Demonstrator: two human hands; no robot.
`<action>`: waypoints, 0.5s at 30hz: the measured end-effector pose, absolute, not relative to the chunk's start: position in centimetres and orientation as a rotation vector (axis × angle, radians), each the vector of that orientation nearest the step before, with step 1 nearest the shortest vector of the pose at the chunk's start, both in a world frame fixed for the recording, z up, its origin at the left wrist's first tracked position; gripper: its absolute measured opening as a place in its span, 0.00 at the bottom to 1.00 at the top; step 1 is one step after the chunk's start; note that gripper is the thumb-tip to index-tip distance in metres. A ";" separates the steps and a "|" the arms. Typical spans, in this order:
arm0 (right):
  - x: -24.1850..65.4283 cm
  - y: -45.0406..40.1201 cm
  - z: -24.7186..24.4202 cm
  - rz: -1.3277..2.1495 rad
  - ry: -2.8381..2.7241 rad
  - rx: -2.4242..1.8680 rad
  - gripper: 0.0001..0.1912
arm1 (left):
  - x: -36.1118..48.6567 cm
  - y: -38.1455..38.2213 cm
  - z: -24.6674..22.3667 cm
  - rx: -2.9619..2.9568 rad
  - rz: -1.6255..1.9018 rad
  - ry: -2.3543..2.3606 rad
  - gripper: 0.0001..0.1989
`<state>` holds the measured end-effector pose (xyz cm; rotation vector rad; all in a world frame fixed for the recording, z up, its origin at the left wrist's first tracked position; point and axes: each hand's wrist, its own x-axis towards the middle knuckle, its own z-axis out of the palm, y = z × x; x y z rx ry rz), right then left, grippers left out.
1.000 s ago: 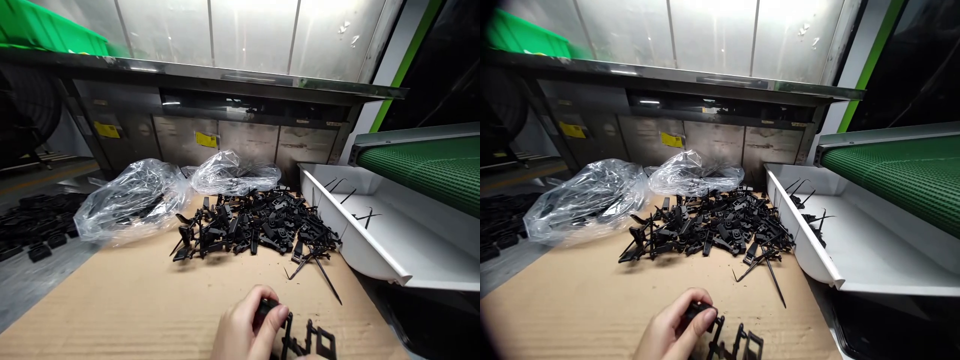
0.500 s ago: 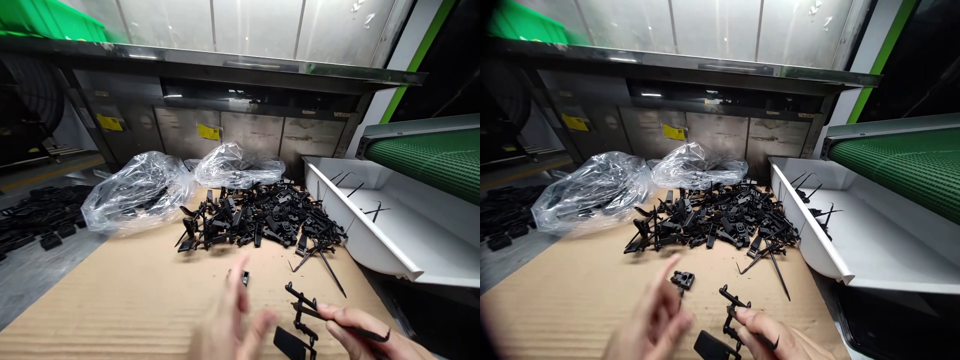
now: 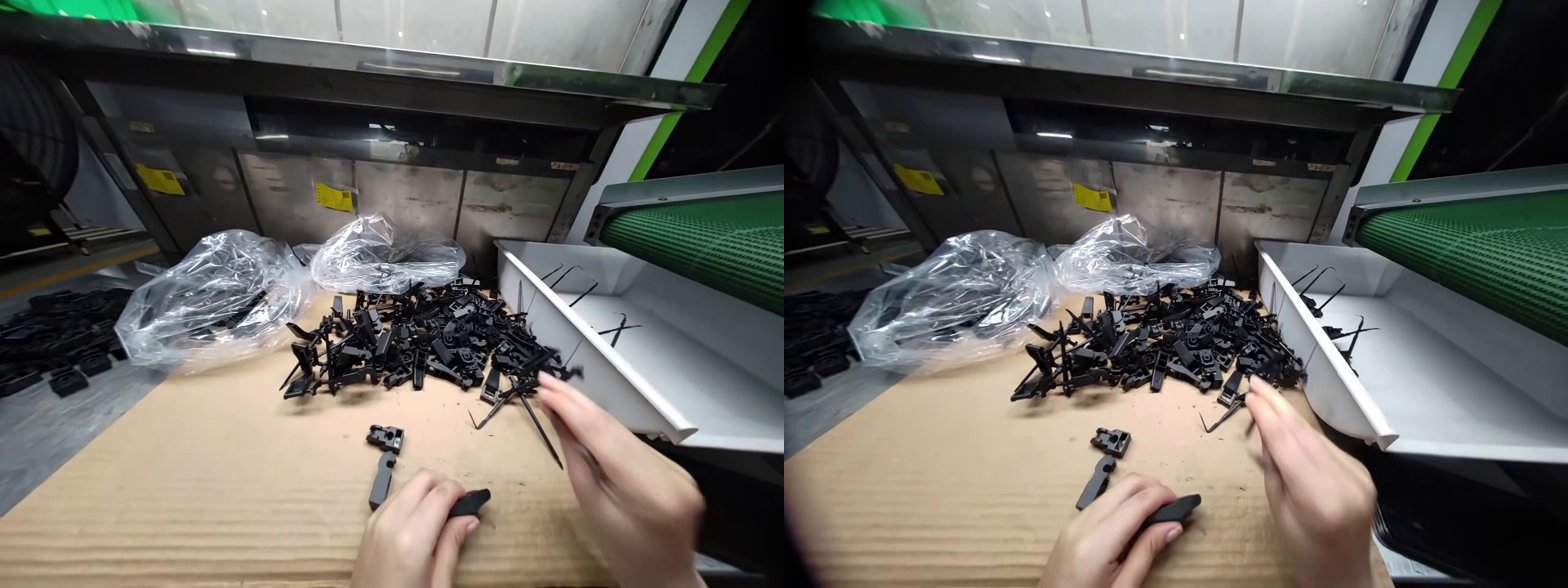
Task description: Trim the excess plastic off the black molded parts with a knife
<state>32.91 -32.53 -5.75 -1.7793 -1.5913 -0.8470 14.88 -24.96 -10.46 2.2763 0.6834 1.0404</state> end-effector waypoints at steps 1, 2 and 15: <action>33.6 -32.0 -5.9 -0.822 -1.625 -1.813 0.19 | 14.9 -25.0 -10.6 2.326 1.045 0.710 0.16; 34.2 -31.7 -6.2 -0.803 -1.660 -1.849 0.21 | 14.9 -25.1 -10.7 2.369 1.043 0.732 0.18; 32.2 -34.7 -8.1 -0.618 -2.078 -1.892 0.21 | 14.5 -25.1 -9.7 2.492 0.878 0.646 0.08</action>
